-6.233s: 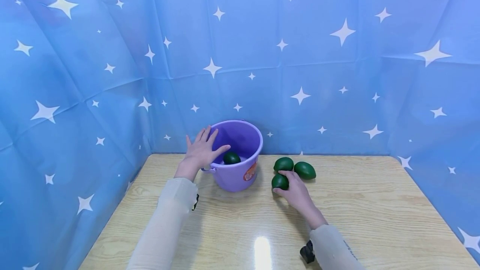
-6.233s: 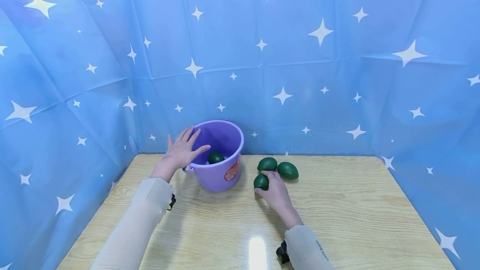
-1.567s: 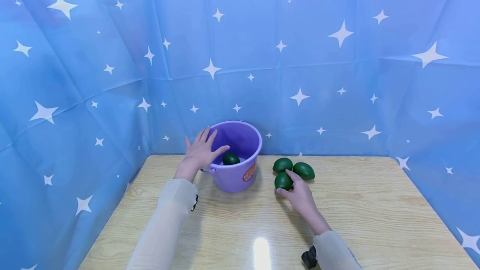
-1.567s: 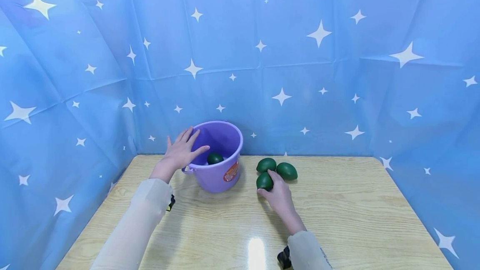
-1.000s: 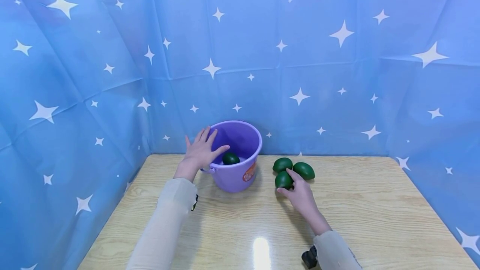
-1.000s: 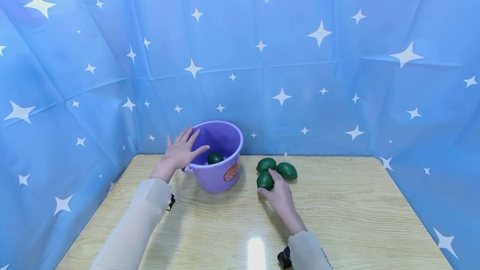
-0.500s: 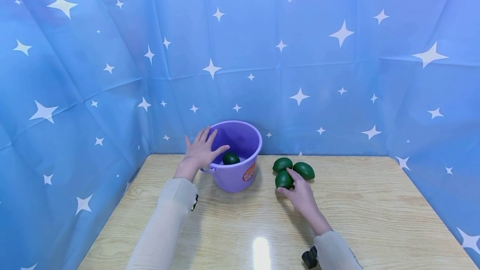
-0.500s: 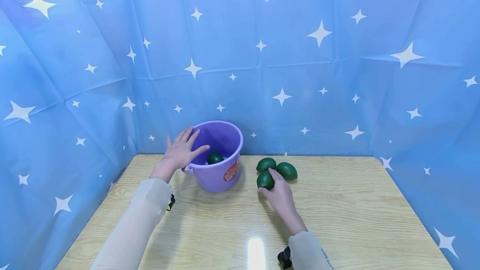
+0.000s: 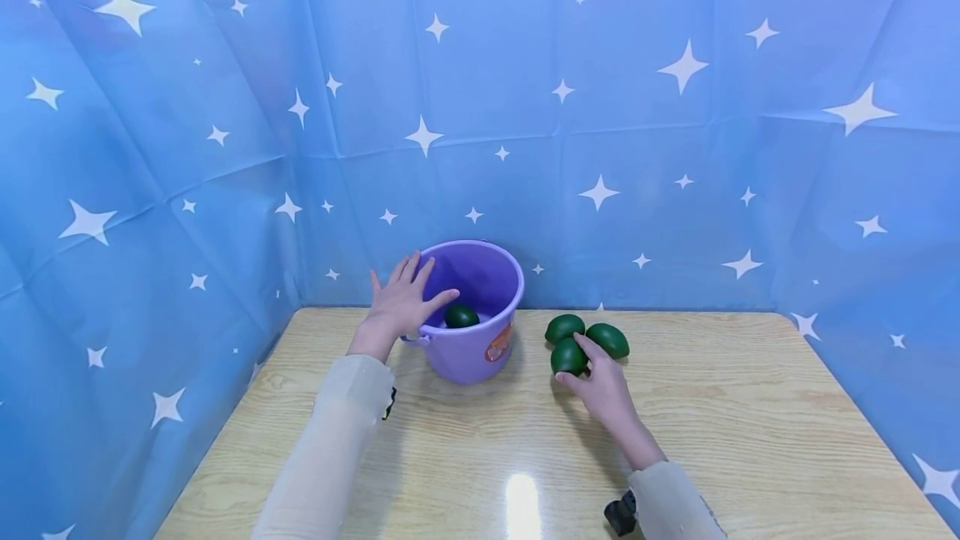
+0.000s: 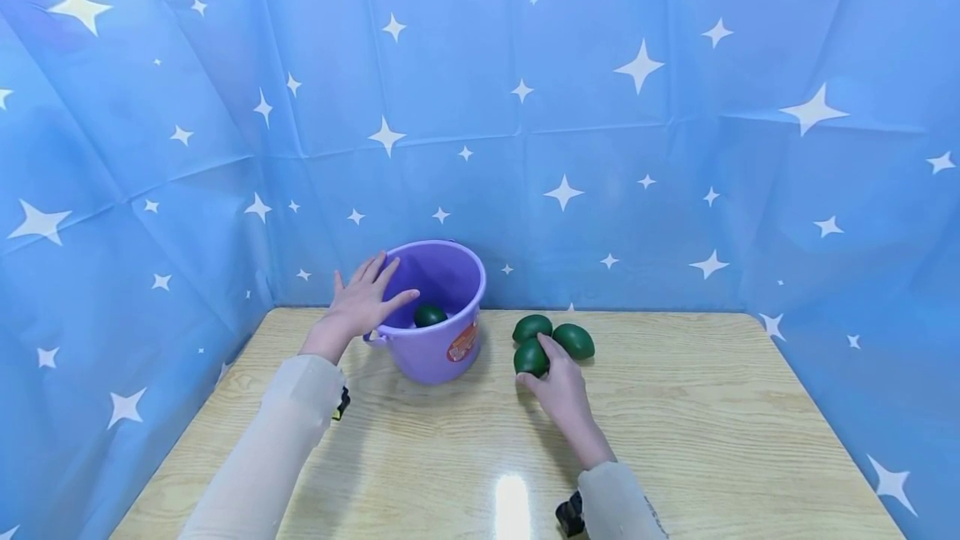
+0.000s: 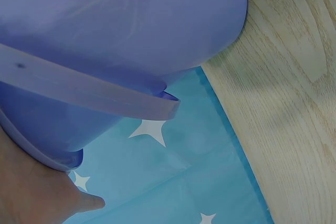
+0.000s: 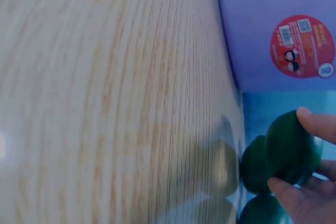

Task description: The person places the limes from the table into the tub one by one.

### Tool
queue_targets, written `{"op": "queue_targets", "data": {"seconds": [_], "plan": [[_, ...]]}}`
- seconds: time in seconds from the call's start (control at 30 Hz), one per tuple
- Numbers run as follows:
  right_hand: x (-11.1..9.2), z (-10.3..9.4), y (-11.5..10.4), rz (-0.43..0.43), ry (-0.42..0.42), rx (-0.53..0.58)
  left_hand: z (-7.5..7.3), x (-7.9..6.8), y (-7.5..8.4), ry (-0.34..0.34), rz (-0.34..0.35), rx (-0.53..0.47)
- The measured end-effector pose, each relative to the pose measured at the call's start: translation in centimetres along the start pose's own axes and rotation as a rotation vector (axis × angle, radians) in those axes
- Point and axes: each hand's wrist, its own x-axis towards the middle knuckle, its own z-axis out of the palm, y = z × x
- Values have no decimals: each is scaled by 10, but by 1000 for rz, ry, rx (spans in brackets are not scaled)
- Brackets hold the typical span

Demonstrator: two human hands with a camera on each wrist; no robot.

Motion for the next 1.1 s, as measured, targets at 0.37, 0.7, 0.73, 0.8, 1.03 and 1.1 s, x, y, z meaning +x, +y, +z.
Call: {"op": "queue_targets", "data": {"seconds": [0.37,0.7,0.73,0.8,1.03,1.1], "plan": [[0,-1,-3,1,5,7,-1,0,0,6,6,0],[-2,-2,-6,-5,11,31,0,1,-1,7,7,-2],[-2,-2,-6,-5,11,31,0,1,-1,6,6,-3],[-2,-2,-7,-5,12,32,0,1,-1,5,6,-4],[-2,-2,-7,-10,17,32,1,1,-1,-1,5,-1],[-2,-2,-7,-14,18,31,1,1,-1,-1,4,-2]]}}
